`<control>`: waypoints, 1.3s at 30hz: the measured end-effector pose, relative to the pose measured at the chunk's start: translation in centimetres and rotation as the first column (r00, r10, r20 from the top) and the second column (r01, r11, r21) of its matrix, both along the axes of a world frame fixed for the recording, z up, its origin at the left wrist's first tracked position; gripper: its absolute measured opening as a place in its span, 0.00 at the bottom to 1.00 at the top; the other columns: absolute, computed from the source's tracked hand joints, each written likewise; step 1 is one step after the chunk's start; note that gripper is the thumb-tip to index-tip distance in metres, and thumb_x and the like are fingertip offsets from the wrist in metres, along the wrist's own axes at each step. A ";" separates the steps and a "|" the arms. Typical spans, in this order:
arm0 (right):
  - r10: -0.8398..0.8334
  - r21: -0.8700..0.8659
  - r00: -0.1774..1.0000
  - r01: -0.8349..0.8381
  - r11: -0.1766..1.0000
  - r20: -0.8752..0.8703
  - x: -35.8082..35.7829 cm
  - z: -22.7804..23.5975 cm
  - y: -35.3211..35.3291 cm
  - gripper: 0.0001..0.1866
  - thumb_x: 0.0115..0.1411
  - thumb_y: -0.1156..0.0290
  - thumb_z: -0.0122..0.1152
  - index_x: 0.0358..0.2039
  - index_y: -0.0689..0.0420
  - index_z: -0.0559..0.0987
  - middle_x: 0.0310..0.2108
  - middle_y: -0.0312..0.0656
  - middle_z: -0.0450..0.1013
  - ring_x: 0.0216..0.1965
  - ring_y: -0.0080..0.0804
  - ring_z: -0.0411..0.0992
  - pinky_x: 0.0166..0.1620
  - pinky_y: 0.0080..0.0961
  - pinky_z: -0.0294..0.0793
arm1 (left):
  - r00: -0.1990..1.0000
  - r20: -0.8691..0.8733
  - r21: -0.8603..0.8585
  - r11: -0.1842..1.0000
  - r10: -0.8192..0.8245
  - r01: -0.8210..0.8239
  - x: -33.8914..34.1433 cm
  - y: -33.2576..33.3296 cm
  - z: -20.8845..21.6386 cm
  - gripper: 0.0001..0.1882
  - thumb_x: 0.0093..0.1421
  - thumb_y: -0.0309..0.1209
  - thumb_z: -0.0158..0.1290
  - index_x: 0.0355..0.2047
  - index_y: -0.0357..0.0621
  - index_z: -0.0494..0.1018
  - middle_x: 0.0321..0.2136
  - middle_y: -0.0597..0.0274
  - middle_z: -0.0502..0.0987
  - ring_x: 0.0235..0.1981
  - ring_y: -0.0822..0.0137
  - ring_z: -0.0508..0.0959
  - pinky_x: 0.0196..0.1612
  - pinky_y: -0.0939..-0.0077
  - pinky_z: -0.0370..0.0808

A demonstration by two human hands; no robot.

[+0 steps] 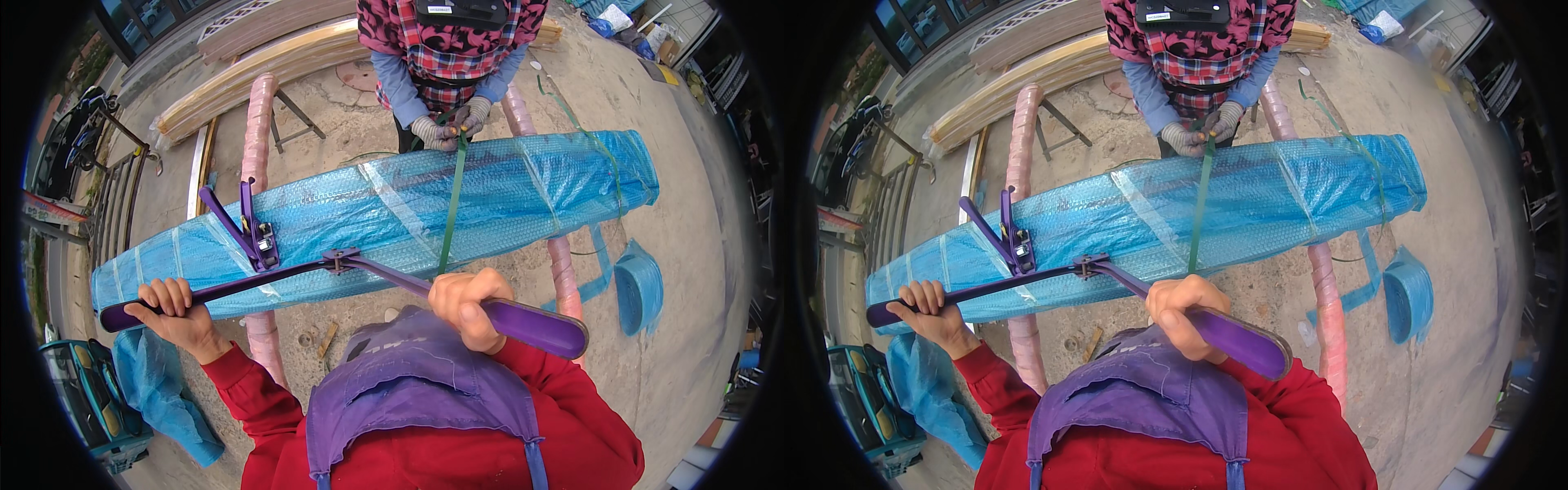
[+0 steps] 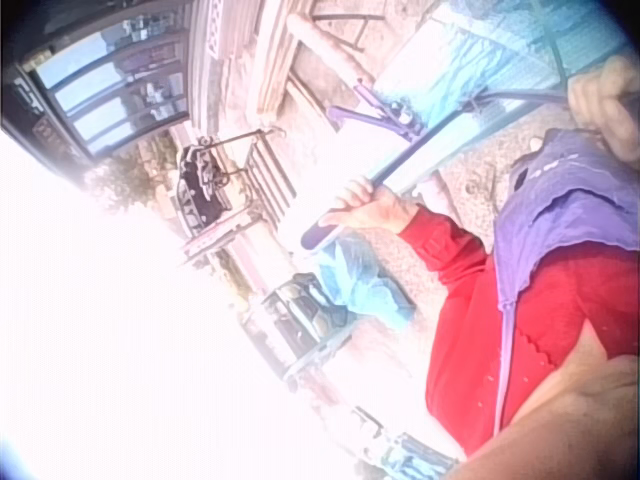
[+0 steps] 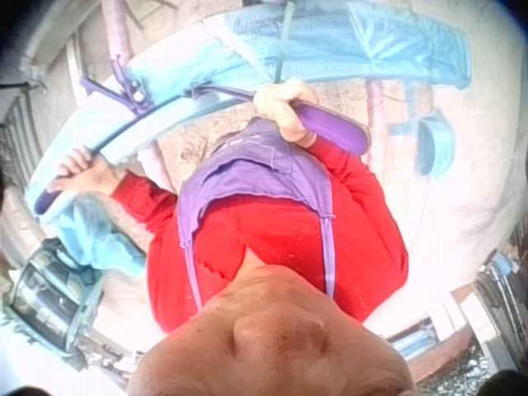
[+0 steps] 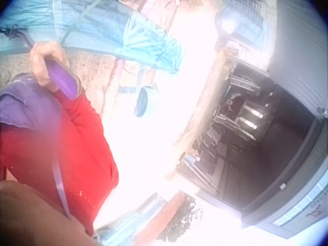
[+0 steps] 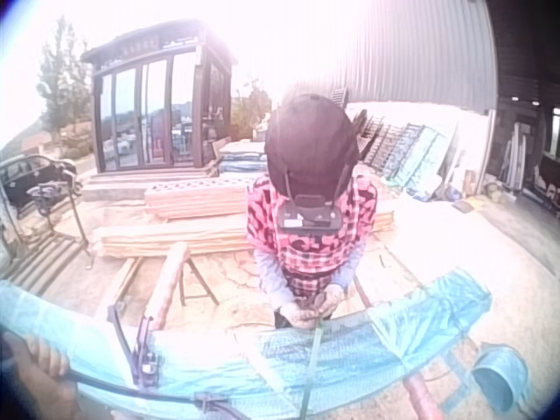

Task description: The person uses a purple strap tensioner to tighten green straps around a long blue-wrapped package resting on a metal stand. A coworker assists by holding the strap. The person then walks into a warehouse and picks up a black metal gate.

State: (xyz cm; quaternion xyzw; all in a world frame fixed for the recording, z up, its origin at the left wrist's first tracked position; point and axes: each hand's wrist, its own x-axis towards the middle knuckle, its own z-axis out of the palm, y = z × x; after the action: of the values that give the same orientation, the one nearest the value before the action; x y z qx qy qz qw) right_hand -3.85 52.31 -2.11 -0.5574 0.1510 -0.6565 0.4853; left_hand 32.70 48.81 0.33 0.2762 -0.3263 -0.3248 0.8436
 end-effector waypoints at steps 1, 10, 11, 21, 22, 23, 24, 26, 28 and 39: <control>-0.001 -0.001 1.000 0.001 1.000 0.001 0.0 0.0 0.0 0.06 0.62 0.72 0.46 0.30 0.54 0.60 0.13 0.34 0.61 0.13 0.23 0.57 0.22 0.27 0.60 | 1.000 0.001 -0.001 1.000 -0.001 0.001 0.0 0.0 0.0 0.24 0.63 0.55 0.42 0.20 0.51 0.58 0.11 0.74 0.53 0.11 0.80 0.49 0.15 0.84 0.48; -0.012 -0.002 1.000 0.012 1.000 -0.006 0.0 0.2 -0.2 0.06 0.62 0.71 0.46 0.30 0.53 0.60 0.12 0.34 0.61 0.12 0.23 0.58 0.22 0.27 0.61 | 0.999 0.012 -0.010 0.999 -0.048 0.049 0.3 0.1 0.0 0.24 0.63 0.53 0.42 0.19 0.51 0.58 0.11 0.72 0.53 0.13 0.79 0.50 0.17 0.83 0.49; -0.012 0.000 1.000 0.012 1.000 -0.006 0.0 0.2 -0.3 0.07 0.63 0.71 0.46 0.30 0.53 0.60 0.12 0.34 0.61 0.12 0.23 0.58 0.22 0.27 0.61 | 0.999 0.010 -0.012 0.999 -0.050 0.050 0.4 0.1 -0.1 0.24 0.63 0.53 0.42 0.19 0.51 0.58 0.11 0.72 0.53 0.13 0.79 0.50 0.17 0.83 0.49; 0.051 0.032 0.996 -0.054 0.998 0.078 -0.2 0.1 -0.2 0.03 0.60 0.78 0.46 0.31 0.56 0.63 0.15 0.36 0.62 0.17 0.24 0.57 0.25 0.26 0.61 | 0.999 0.003 -0.010 0.999 -0.048 0.048 0.5 0.0 -0.2 0.24 0.64 0.53 0.41 0.19 0.51 0.58 0.11 0.72 0.52 0.13 0.79 0.50 0.17 0.83 0.48; 0.051 0.033 0.996 -0.054 0.998 0.078 -0.2 0.1 -0.2 0.03 0.60 0.78 0.46 0.31 0.57 0.63 0.15 0.36 0.62 0.17 0.24 0.58 0.25 0.26 0.61 | 0.999 0.004 -0.010 0.999 -0.048 0.048 0.4 0.0 -0.2 0.24 0.64 0.53 0.41 0.19 0.51 0.58 0.11 0.72 0.52 0.13 0.79 0.50 0.17 0.83 0.48; 0.052 0.035 0.996 -0.054 0.998 0.078 -0.2 0.1 -0.2 0.03 0.60 0.78 0.46 0.31 0.57 0.63 0.15 0.36 0.62 0.17 0.24 0.58 0.25 0.26 0.61 | 0.999 0.004 -0.010 0.999 -0.047 0.047 0.4 0.0 -0.1 0.24 0.64 0.53 0.41 0.19 0.51 0.58 0.11 0.72 0.52 0.13 0.79 0.50 0.17 0.83 0.48; 0.052 0.036 0.996 -0.055 0.998 0.078 -0.2 0.1 -0.2 0.03 0.59 0.78 0.46 0.31 0.57 0.63 0.15 0.36 0.62 0.17 0.24 0.58 0.25 0.26 0.61 | 0.999 0.004 -0.010 0.999 -0.046 0.046 0.4 0.0 -0.1 0.24 0.64 0.53 0.41 0.19 0.51 0.58 0.11 0.73 0.52 0.13 0.79 0.50 0.17 0.83 0.48; 0.051 0.037 0.996 -0.054 0.998 0.080 -0.1 0.2 -0.2 0.03 0.59 0.78 0.46 0.31 0.57 0.63 0.15 0.36 0.62 0.17 0.24 0.58 0.25 0.26 0.61 | 0.999 0.003 -0.009 0.999 -0.045 0.045 0.4 -0.1 -0.1 0.24 0.64 0.53 0.41 0.19 0.51 0.58 0.11 0.73 0.52 0.13 0.79 0.49 0.17 0.83 0.48; 0.050 0.033 0.995 -0.053 0.998 0.085 -0.1 0.1 -0.2 0.03 0.59 0.78 0.46 0.31 0.57 0.63 0.15 0.36 0.62 0.17 0.24 0.57 0.24 0.26 0.61 | 0.999 -0.001 -0.007 0.999 -0.042 0.042 0.4 -0.1 -0.2 0.24 0.64 0.53 0.42 0.19 0.51 0.58 0.11 0.73 0.52 0.13 0.79 0.49 0.17 0.82 0.48; 0.048 0.028 0.995 -0.050 0.998 0.085 -0.1 0.1 -0.3 0.04 0.60 0.78 0.46 0.31 0.56 0.63 0.15 0.35 0.62 0.17 0.23 0.57 0.24 0.25 0.60 | 0.999 0.001 -0.010 0.999 -0.049 0.049 0.7 -0.2 -0.3 0.24 0.63 0.53 0.42 0.19 0.51 0.58 0.11 0.73 0.53 0.13 0.79 0.50 0.17 0.83 0.48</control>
State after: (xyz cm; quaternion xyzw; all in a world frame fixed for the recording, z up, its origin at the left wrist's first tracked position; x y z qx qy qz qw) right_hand -3.90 52.05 -2.00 -0.5253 0.1267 -0.6650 0.5156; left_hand 33.38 48.63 0.01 0.2641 -0.3350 -0.3436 0.8366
